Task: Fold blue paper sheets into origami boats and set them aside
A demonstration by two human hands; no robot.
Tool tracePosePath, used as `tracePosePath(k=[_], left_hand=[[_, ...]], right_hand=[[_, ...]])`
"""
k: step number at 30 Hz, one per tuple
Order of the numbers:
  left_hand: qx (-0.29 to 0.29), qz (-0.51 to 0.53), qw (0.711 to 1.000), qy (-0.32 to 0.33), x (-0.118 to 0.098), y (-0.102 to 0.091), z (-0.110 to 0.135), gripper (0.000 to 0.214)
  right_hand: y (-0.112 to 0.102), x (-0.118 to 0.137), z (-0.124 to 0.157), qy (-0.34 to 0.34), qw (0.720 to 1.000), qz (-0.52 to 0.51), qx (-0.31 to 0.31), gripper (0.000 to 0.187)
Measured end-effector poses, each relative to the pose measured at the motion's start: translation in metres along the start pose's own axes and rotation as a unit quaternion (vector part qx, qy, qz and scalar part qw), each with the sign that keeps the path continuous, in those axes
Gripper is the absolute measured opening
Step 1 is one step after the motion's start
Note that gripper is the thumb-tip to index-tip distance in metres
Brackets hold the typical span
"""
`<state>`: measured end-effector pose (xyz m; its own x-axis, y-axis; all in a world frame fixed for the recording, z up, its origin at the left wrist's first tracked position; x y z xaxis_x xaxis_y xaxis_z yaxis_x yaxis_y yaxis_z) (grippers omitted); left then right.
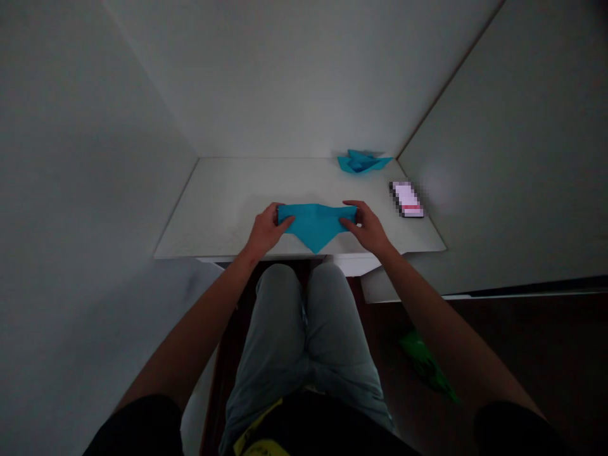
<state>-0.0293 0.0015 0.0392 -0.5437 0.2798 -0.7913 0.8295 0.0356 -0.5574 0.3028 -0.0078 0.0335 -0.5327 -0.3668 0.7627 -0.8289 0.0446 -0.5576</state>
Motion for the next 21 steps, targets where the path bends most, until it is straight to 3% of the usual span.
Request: tracePosePath(k=[3,6,8,11,13,15,19,21], left_hand=[[0.020,-0.079,0.997,-0.020,0.018,0.013,-0.006,0.035],[-0.044,-0.162,0.986,0.006,0.029,0.022,0.001,0.054],[-0.058,-0.180,0.981,0.039,0.031,0.024,0.007,0.063],[0.022,-0.168,0.980,0.103,0.031,0.022,0.012,0.041],[0.087,-0.152,0.975,0.140,0.032,0.018,0.016,0.029],[0.131,-0.146,0.965,0.173,0.036,0.010,0.022,0.033],[0.197,-0.154,0.944,0.214,0.042,-0.006,0.038,0.063],[0.212,-0.149,0.941,0.217,0.043,-0.012,0.043,0.062]], right_hand=[[0.015,-0.025,-0.006,0.016,0.997,0.075,0.009,0.064],[0.026,-0.041,0.000,-0.004,0.987,0.155,-0.042,0.068],[0.028,-0.040,0.006,-0.044,0.981,0.183,-0.048,0.059],[0.024,-0.032,0.014,-0.105,0.975,0.194,0.037,0.034],[0.018,-0.028,0.020,-0.126,0.968,0.192,0.103,0.034],[0.011,-0.027,0.027,-0.137,0.960,0.196,0.143,0.037],[-0.006,-0.029,0.040,-0.160,0.945,0.196,0.206,0.054],[-0.013,-0.029,0.044,-0.161,0.940,0.184,0.236,0.064]])
Point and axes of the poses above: each hand's wrist, its own z-axis away from the middle knuckle, its own y-axis out of the palm, x = y × z, the point moved 1 cm from there along -z, towards the middle knuckle
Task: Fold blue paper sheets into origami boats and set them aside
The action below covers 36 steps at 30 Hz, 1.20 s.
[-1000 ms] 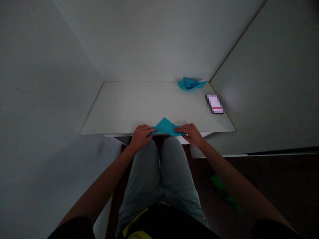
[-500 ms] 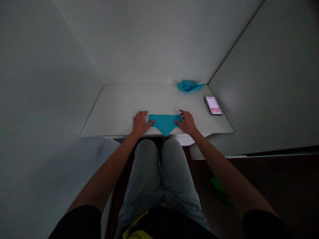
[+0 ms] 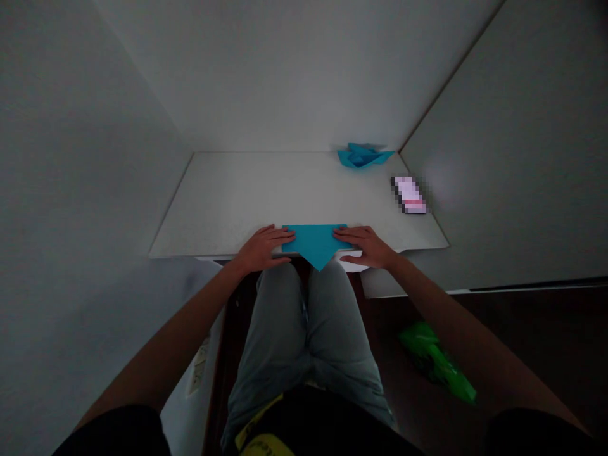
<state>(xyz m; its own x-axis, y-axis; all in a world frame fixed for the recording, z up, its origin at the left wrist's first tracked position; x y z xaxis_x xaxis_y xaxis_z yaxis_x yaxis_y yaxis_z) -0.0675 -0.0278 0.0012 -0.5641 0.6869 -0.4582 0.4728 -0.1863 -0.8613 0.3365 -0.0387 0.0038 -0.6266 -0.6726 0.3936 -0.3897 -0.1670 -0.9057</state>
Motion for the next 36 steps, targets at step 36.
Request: tracePosePath(k=[36], left_hand=[[0.057,0.033,0.960,-0.273,0.009,-0.022,-0.071,0.045]], right_hand=[[-0.012,-0.063,-0.068,0.135,0.987,-0.091,-0.013,0.037]])
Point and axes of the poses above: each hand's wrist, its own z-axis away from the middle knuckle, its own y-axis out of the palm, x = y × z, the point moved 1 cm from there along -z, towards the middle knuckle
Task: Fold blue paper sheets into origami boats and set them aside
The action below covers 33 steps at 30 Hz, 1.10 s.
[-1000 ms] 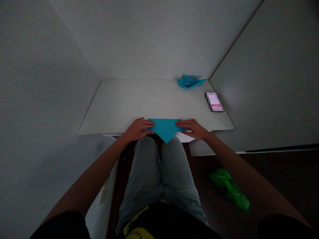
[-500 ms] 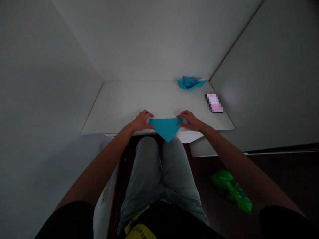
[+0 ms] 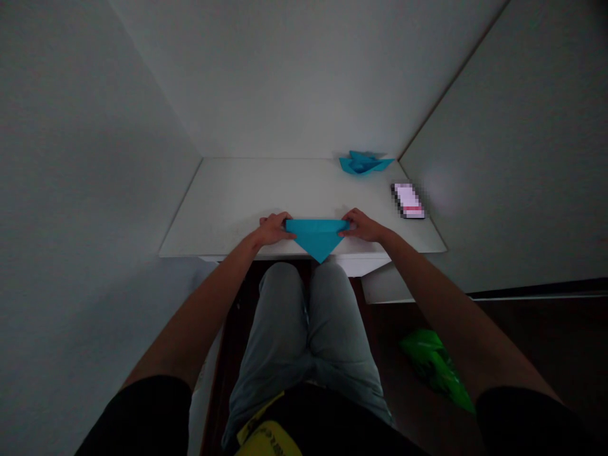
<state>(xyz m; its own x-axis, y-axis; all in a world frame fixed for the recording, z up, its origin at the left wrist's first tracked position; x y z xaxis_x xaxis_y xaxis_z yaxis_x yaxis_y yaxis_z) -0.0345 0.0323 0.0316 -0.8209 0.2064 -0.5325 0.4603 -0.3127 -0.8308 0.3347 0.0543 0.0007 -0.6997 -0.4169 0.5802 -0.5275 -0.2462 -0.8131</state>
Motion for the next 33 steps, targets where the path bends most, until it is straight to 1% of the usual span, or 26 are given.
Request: tracePosePath(k=[3,5,6,8,10,12,14,15,17,19,20,22,26,28,30,33], left_hand=[[-0.049,0.019,0.998,0.045,-0.003,0.008,0.007,0.034],[-0.088,-0.003,0.993,0.083,-0.004,0.016,0.015,0.026],[-0.107,-0.022,0.989,0.104,-0.004,0.021,0.020,0.027],[-0.135,-0.061,0.977,0.153,-0.002,0.031,0.031,0.032],[-0.145,-0.084,0.964,0.205,0.000,0.039,0.042,0.038],[-0.146,-0.091,0.955,0.241,0.002,0.046,0.051,0.043],[-0.145,-0.094,0.952,0.252,0.003,0.050,0.056,0.047],[-0.144,-0.096,0.952,0.252,0.003,0.051,0.058,0.050],[-0.141,-0.101,0.953,0.249,0.003,0.051,0.058,0.054],[-0.139,-0.102,0.954,0.247,0.003,0.051,0.058,0.057],[-0.139,-0.100,0.954,0.247,0.004,0.051,0.058,0.059],[-0.145,-0.095,0.953,0.249,0.005,0.052,0.058,0.059],[-0.161,-0.082,0.951,0.252,0.006,0.058,0.062,0.060],[-0.170,-0.067,0.952,0.247,0.005,0.064,0.065,0.053],[-0.182,-0.046,0.953,0.238,0.004,0.070,0.070,0.040],[-0.194,-0.003,0.956,0.222,0.001,0.075,0.076,0.023]], right_hand=[[0.001,0.006,-0.002,-0.023,0.998,0.020,-0.049,0.018],[0.002,0.012,0.006,-0.054,0.995,0.045,-0.077,0.007],[0.003,0.016,0.012,-0.070,0.992,0.063,-0.081,0.010],[0.007,0.023,0.029,-0.095,0.987,0.104,-0.074,0.022],[0.012,0.034,0.046,-0.093,0.982,0.144,-0.082,0.031],[0.023,0.049,0.059,-0.081,0.976,0.173,-0.108,0.032],[0.040,0.070,0.062,-0.074,0.971,0.184,-0.131,0.036],[0.050,0.081,0.061,-0.074,0.970,0.184,-0.137,0.042],[0.072,0.100,0.055,-0.088,0.974,0.174,-0.113,0.055],[0.086,0.109,0.050,-0.094,0.978,0.162,-0.096,0.066],[0.090,0.108,0.049,-0.092,0.979,0.159,-0.093,0.072],[0.087,0.097,0.055,-0.077,0.979,0.159,-0.100,0.080],[0.066,0.065,0.084,-0.054,0.976,0.170,-0.122,0.087],[0.062,0.057,0.098,-0.056,0.976,0.169,-0.127,0.086],[0.064,0.056,0.108,-0.044,0.975,0.156,-0.150,0.075],[0.073,0.062,0.114,-0.003,0.971,0.127,-0.202,0.046]])
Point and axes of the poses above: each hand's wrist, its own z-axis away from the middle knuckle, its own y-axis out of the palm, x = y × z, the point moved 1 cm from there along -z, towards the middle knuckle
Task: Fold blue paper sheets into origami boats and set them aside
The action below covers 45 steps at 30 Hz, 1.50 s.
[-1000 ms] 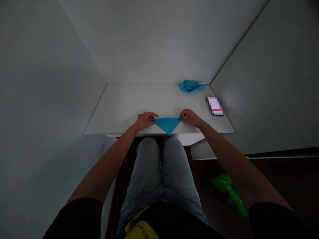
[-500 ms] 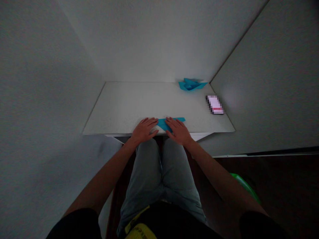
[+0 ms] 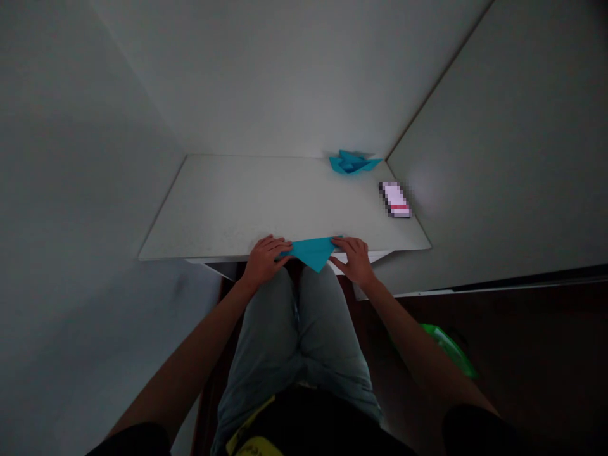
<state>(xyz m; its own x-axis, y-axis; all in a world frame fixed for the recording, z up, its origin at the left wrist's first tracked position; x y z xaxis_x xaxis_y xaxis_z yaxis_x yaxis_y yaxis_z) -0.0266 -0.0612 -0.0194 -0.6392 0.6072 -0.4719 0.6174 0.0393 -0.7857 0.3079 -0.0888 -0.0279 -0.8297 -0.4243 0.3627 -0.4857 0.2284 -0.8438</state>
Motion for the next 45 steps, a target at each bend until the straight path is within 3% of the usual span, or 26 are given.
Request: tracePosePath(k=[3,7,9,14,19,23,28,32,38,45], left_hand=[[-0.021,0.044,0.997,-0.059,0.001,-0.004,-0.007,0.021],[-0.038,0.088,0.979,-0.177,0.012,-0.011,-0.034,0.026],[-0.047,0.083,0.975,-0.200,0.018,-0.012,-0.049,0.024],[-0.051,-0.019,0.988,-0.142,0.019,-0.009,-0.056,0.013],[-0.024,-0.051,0.996,-0.073,0.013,-0.007,-0.035,0.021],[-0.015,-0.053,0.996,-0.067,0.013,-0.007,-0.030,0.024],[-0.006,-0.054,0.996,-0.065,0.013,-0.008,-0.034,0.024],[0.020,-0.031,0.998,-0.041,0.014,-0.012,-0.028,0.023],[0.039,-0.001,0.999,0.003,0.013,-0.014,-0.007,0.018],[0.048,0.042,0.997,-0.030,0.012,-0.021,-0.016,0.021]], right_hand=[[0.000,0.004,-0.006,0.034,0.999,-0.026,-0.017,0.025],[-0.003,-0.007,-0.040,0.079,0.989,-0.119,-0.028,0.028],[-0.001,-0.017,-0.059,0.114,0.982,-0.151,-0.030,0.033],[0.006,-0.030,-0.079,0.118,0.988,-0.099,-0.028,0.036],[0.002,-0.026,-0.067,0.042,0.995,-0.091,-0.025,0.033],[-0.007,-0.018,-0.056,-0.035,0.996,-0.086,0.013,0.030],[-0.012,-0.011,-0.039,-0.063,0.996,-0.031,0.047,0.036],[-0.011,-0.008,-0.023,-0.068,0.996,0.003,0.053,0.039],[-0.008,-0.001,-0.005,-0.061,0.997,-0.028,0.024,0.025],[-0.015,-0.001,-0.017,-0.012,0.994,-0.106,0.007,0.032]])
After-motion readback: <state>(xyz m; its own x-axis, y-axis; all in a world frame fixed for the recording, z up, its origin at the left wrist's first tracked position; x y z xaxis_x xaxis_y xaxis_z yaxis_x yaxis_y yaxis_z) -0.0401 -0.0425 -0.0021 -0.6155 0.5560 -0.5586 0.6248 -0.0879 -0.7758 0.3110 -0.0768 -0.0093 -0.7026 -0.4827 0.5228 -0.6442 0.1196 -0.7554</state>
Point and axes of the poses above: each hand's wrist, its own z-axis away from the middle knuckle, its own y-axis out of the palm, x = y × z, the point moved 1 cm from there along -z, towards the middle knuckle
